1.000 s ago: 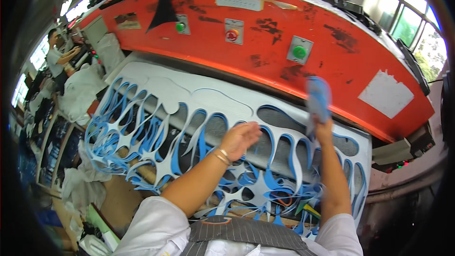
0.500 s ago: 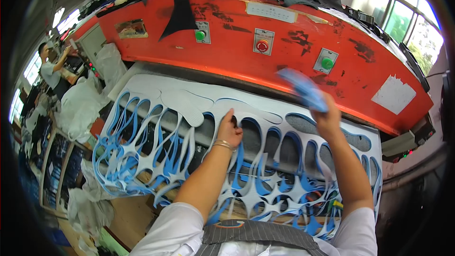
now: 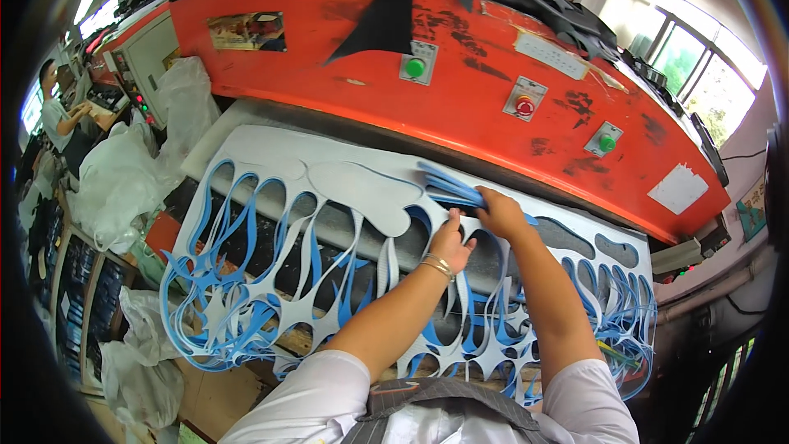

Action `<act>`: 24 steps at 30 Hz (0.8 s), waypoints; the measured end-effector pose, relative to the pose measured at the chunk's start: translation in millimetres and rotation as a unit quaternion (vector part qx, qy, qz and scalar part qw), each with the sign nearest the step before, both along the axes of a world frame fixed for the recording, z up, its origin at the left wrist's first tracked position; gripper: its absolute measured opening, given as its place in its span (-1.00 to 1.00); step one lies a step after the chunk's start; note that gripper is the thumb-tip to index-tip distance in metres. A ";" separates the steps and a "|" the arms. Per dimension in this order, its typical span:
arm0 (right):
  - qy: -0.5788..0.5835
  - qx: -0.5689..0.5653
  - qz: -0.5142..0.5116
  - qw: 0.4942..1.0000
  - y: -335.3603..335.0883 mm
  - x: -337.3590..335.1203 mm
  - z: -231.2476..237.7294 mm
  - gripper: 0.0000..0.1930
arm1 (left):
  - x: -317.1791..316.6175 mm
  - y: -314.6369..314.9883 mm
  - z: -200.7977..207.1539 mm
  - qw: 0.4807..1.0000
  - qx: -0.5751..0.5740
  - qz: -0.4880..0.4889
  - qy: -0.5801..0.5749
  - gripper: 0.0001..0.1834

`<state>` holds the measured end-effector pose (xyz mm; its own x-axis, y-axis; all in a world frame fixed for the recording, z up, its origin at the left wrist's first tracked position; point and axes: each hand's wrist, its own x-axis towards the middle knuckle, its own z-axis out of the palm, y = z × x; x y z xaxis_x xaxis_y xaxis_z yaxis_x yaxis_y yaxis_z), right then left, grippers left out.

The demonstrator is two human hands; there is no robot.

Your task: Using an industrial press and scissors to cut and shape shoe sole components.

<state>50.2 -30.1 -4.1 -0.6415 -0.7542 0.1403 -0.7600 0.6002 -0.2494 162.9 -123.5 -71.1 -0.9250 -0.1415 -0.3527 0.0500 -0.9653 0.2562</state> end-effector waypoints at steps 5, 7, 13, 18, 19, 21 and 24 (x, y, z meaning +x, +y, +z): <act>0.027 -0.421 -0.118 0.899 79.9 -13.5 -41.8 -0.59 | 23.3 6.9 12.4 0.996 0.030 -0.075 -0.028 -0.36; -0.088 -0.664 -0.187 0.718 107.6 -11.8 -38.9 -0.63 | 53.4 -6.2 36.0 0.994 0.006 -0.108 -0.035 -0.37; -0.025 -0.821 -0.304 0.483 163.0 -3.5 24.5 -0.60 | 116.3 -110.8 10.6 0.978 -0.095 0.187 0.012 -0.77; 0.073 -0.660 -0.068 0.745 59.3 61.2 80.8 -0.58 | 112.2 -157.9 -13.9 0.935 -0.096 0.316 -0.127 -0.35; 0.036 -0.561 -0.048 0.826 34.2 70.5 83.6 -0.61 | 107.7 -163.7 -11.9 0.937 -0.094 0.313 -0.123 -0.35; 0.215 -0.302 0.071 0.926 -21.8 91.1 98.2 -0.64 | 102.7 -173.2 -6.0 0.958 -0.060 0.264 -0.091 -0.45; 0.230 -0.171 0.096 0.953 -116.8 112.0 85.1 -0.85 | 94.6 -202.4 -7.6 0.966 -0.007 0.258 -0.016 -0.64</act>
